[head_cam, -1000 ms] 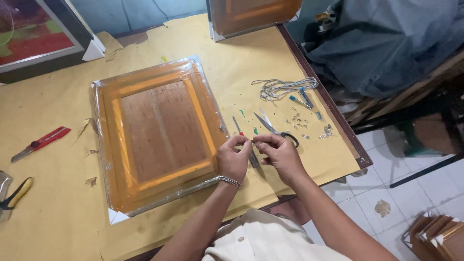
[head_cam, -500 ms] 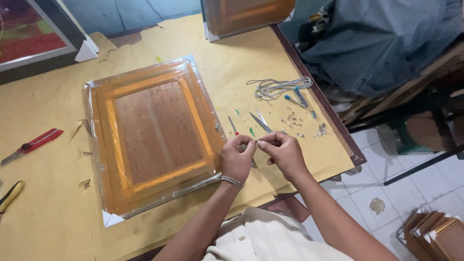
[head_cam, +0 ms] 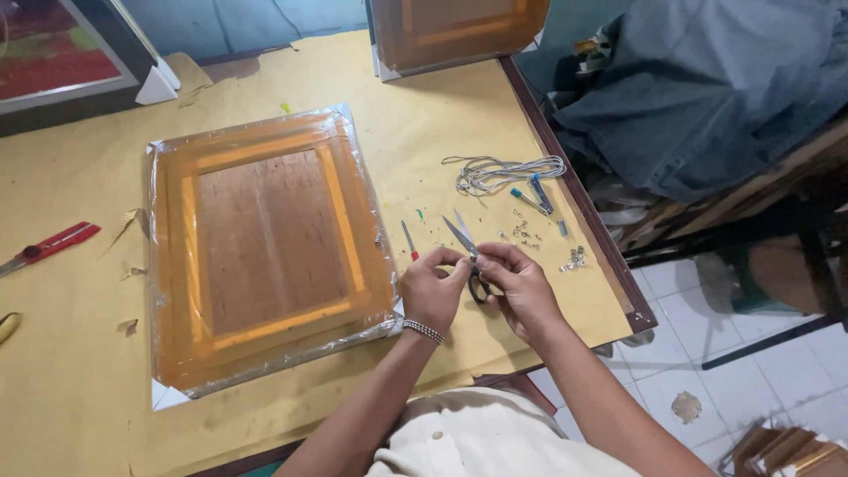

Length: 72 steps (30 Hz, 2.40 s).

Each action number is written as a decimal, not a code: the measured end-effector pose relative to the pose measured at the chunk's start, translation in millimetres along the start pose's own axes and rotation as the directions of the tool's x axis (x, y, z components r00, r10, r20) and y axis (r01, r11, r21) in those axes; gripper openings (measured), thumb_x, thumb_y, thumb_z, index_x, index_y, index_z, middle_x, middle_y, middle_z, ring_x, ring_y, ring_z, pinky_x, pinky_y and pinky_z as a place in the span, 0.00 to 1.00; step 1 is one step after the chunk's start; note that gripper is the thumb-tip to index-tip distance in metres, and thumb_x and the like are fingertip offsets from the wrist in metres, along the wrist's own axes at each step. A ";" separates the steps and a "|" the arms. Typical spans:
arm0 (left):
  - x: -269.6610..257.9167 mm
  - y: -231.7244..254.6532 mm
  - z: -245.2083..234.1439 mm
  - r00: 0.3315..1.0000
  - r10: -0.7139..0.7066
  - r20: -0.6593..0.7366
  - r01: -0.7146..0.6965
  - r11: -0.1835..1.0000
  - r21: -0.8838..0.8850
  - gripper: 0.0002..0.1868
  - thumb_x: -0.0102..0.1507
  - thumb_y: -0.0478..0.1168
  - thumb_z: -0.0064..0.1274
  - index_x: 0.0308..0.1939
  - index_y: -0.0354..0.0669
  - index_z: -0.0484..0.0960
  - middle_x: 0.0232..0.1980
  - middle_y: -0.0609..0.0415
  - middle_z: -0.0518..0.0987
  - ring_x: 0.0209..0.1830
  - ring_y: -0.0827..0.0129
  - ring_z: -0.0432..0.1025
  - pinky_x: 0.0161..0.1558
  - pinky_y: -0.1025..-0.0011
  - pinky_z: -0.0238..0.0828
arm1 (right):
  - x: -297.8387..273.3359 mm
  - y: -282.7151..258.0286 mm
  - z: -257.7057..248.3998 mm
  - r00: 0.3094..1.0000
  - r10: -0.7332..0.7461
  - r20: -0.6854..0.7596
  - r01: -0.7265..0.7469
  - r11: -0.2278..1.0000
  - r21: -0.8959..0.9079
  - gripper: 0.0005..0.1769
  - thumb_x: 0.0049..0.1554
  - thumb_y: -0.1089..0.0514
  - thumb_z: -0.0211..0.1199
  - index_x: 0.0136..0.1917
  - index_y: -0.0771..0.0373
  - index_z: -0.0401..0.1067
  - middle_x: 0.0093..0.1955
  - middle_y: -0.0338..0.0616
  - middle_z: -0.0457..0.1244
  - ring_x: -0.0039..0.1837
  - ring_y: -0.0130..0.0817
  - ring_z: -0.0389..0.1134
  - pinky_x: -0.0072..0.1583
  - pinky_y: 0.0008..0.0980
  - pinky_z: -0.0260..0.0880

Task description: Securing the backing of a picture frame by attaching hanging wire using a screwdriver and scissors.

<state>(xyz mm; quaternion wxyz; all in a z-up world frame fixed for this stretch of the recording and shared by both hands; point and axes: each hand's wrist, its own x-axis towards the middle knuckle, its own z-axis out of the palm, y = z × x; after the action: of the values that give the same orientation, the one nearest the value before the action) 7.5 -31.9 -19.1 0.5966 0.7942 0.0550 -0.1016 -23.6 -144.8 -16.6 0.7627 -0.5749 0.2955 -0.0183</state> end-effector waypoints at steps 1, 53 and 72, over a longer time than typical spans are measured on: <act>3.9 -5.1 5.8 1.000 0.000 -0.008 0.000 1.000 -0.003 0.05 0.48 0.42 0.53 0.27 0.55 0.82 0.20 0.63 0.76 0.17 0.75 0.69 0.23 0.77 0.66 | 1.6 -1.2 -1.4 1.000 -0.001 0.008 0.001 1.000 -0.004 0.12 0.46 0.62 0.61 0.45 0.59 0.68 0.35 0.30 0.61 0.36 0.19 0.63 0.29 0.13 0.65; 0.6 1.8 -29.9 0.976 -0.025 0.215 0.045 0.995 -0.087 0.06 0.50 0.40 0.51 0.27 0.43 0.80 0.21 0.59 0.74 0.16 0.75 0.67 0.22 0.78 0.67 | -20.5 10.8 5.5 0.511 -0.820 0.258 0.792 0.332 -0.513 0.10 0.43 0.66 0.65 0.39 0.54 0.76 0.33 0.35 0.67 0.29 0.23 0.63 0.28 0.18 0.64; 3.3 15.7 -39.2 0.975 0.064 0.212 -0.091 0.988 0.121 0.06 0.51 0.43 0.48 0.26 0.52 0.80 0.14 0.64 0.70 0.15 0.73 0.65 0.23 0.77 0.62 | -8.4 9.8 7.5 0.487 -0.837 0.251 0.797 0.308 -0.519 0.09 0.40 0.67 0.67 0.35 0.58 0.74 0.29 0.38 0.65 0.28 0.27 0.63 0.28 0.21 0.65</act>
<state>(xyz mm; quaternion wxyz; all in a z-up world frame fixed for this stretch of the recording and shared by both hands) 17.7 1.1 5.3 0.5497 0.8179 -0.0452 -0.1638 -30.1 -131.9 -20.5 0.4248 -0.8427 -0.0214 -0.3302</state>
